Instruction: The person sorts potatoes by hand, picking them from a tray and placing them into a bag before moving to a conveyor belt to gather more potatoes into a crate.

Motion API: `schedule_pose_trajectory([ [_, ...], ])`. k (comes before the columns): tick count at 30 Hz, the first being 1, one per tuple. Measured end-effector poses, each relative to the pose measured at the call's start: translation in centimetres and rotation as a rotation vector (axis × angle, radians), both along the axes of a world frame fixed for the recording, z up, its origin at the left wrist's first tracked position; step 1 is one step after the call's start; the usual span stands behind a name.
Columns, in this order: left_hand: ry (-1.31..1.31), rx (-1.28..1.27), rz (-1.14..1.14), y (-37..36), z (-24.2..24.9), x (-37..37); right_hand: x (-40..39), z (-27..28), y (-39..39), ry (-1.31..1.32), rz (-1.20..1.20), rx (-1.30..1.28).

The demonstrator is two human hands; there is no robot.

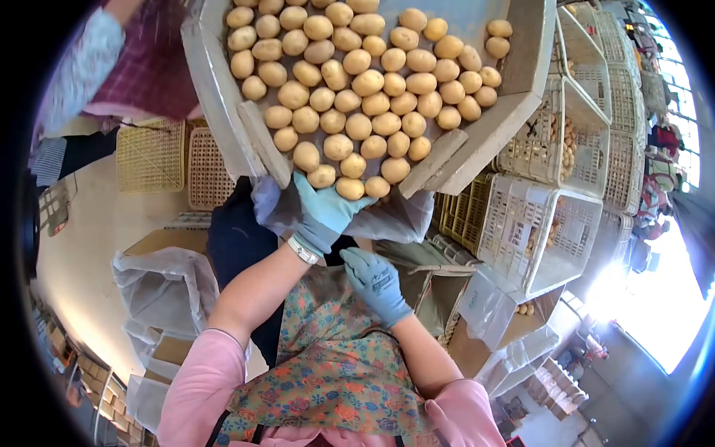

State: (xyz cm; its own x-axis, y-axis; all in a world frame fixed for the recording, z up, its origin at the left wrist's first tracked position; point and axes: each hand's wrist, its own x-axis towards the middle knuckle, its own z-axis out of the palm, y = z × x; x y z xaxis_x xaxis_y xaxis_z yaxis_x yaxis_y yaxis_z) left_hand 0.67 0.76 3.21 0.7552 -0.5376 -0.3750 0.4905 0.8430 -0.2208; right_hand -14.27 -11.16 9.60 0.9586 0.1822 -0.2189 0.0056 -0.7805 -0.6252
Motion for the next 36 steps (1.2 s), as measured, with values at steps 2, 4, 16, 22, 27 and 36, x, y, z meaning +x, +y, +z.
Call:
schedule_pose_trajectory([
  [2, -0.006, 0.020, -0.011, 0.4, 0.1, 0.2, 2.9, 1.9, -0.8, -0.176, -0.012, -0.019],
  [4, -0.016, 0.014, -0.001, 0.4, -0.4, 0.1, 7.4, 4.0, -1.4, -0.277, -0.272, 0.114],
  [16, 0.166, -0.226, 0.100, 1.0, -2.0, -1.4, 19.1, -0.5, 1.6, -0.434, -0.176, -0.023],
  [22, 0.032, -0.048, 0.026, 0.9, -1.4, -0.7, 14.8, 1.5, -1.0, -0.376, -0.074, -0.353],
  [27, 0.125, -0.208, 0.100, 1.2, -2.8, -1.4, 16.9, -1.0, 2.8, -0.399, 0.000, -0.376],
  [36, 0.042, -0.050, 0.073, 0.3, -3.6, -2.0, 18.8, 1.8, 8.1, 0.002, -0.049, -0.669],
])
